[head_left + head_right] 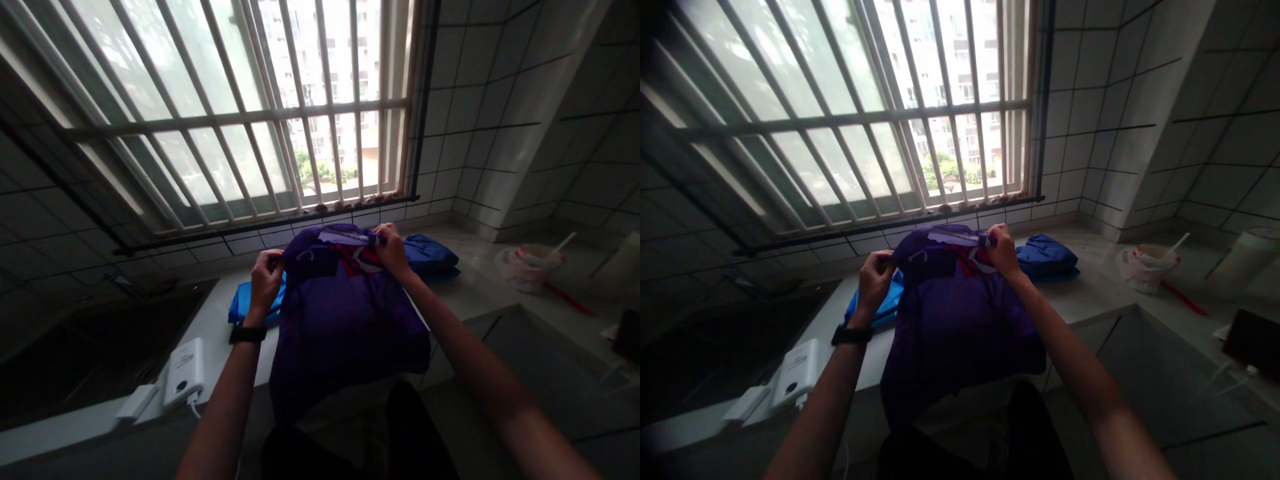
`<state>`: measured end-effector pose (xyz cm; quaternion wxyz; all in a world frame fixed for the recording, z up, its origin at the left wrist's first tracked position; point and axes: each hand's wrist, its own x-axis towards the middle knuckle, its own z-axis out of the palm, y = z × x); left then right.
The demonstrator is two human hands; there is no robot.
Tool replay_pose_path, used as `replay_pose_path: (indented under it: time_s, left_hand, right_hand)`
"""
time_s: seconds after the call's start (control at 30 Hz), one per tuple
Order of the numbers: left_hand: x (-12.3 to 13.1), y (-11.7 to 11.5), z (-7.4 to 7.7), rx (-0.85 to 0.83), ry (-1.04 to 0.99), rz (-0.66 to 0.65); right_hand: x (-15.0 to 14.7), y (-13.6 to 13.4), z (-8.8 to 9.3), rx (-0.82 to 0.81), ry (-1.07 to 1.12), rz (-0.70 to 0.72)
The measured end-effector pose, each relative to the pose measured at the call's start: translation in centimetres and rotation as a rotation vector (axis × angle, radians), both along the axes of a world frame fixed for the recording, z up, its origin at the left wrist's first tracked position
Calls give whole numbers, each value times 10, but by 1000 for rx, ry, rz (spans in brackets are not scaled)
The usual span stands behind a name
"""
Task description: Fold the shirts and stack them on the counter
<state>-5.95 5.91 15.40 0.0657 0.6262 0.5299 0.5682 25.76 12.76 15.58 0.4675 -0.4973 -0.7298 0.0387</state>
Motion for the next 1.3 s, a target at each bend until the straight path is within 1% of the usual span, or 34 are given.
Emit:
replay_pose_path:
  time_s: [0.03, 0.07, 0.1, 0.17, 0.23, 0.27, 0.3, 0.33, 0.4, 0.5, 0.57, 0.67, 0.73, 0.77, 0.83, 0.9, 0.93, 1.0, 1.03, 1.07, 1.1, 1.17, 1.23, 1.3]
  left_hand:
    - [-3, -18, -10, -2, -10, -46]
    - [-5, -39, -25, -35, 4, -70]
    - [-7, -60, -45, -83, 27, -83]
    - [-10, -98, -89, -214, 83, -94]
    - [-12, -126, -129, -343, 162, -95]
    - [-12, -135, -143, -378, 190, -109]
    - [-12, -142, -153, -397, 204, -111]
    - [-12, -147, -159, -407, 215, -110]
    - [-12, -153, -162, -407, 227, -100]
    - [-12, -159, -161, -402, 244, -92]
    - [-12, -159, -166, -412, 252, -85]
    - [-13, -147, -178, -448, 268, -65]
    - [-10, -128, -180, -475, 288, -68]
    - [-8, -116, -178, -491, 304, -71]
    - [-1, -89, -166, -522, 338, -72]
    - [5, -68, -148, -530, 358, -68]
    - [7, -62, -138, -517, 358, -61]
    - [8, -61, -122, -445, 329, -35]
    - [7, -65, -117, -396, 303, -19]
    - [5, -73, -115, -348, 273, -4]
    - [3, -83, -116, -310, 245, 5]
    - [0, -106, -127, -292, 208, -3]
    - [-1, -127, -145, -345, 204, -24]
    - [-2, -142, -165, -392, 212, -35]
  right_hand:
    - [8, -18, -10, 50, 47, 58]
    - [17, -39, -26, 59, 66, 120]
    - [25, -61, -47, 41, 77, 179]
    - [41, -99, -98, -55, 64, 250]
    - [52, -127, -146, -141, 15, 226]
    - [56, -135, -165, -171, -7, 194]
    - [59, -141, -180, -192, -24, 176]
    - [61, -145, -190, -207, -34, 161]
    - [62, -151, -198, -233, -38, 147]
    - [62, -161, -199, -275, -33, 133]
    - [61, -168, -201, -298, -22, 123]
    - [57, -165, -205, -339, 0, 105]
    - [53, -150, -203, -354, -11, 101]
    - [51, -138, -200, -356, -23, 107]
    - [48, -110, -186, -364, -55, 127]
    - [46, -85, -166, -389, -81, 136]
    - [45, -76, -155, -390, -85, 137]
    - [47, -71, -140, -333, -58, 148]
    - [49, -74, -136, -279, -30, 160]
    - [53, -81, -136, -224, 4, 170]
    - [57, -91, -140, -182, 36, 177]
    - [66, -112, -157, -179, 60, 166]
    - [74, -130, -183, -232, 20, 150]
    - [80, -143, -207, -271, -27, 137]
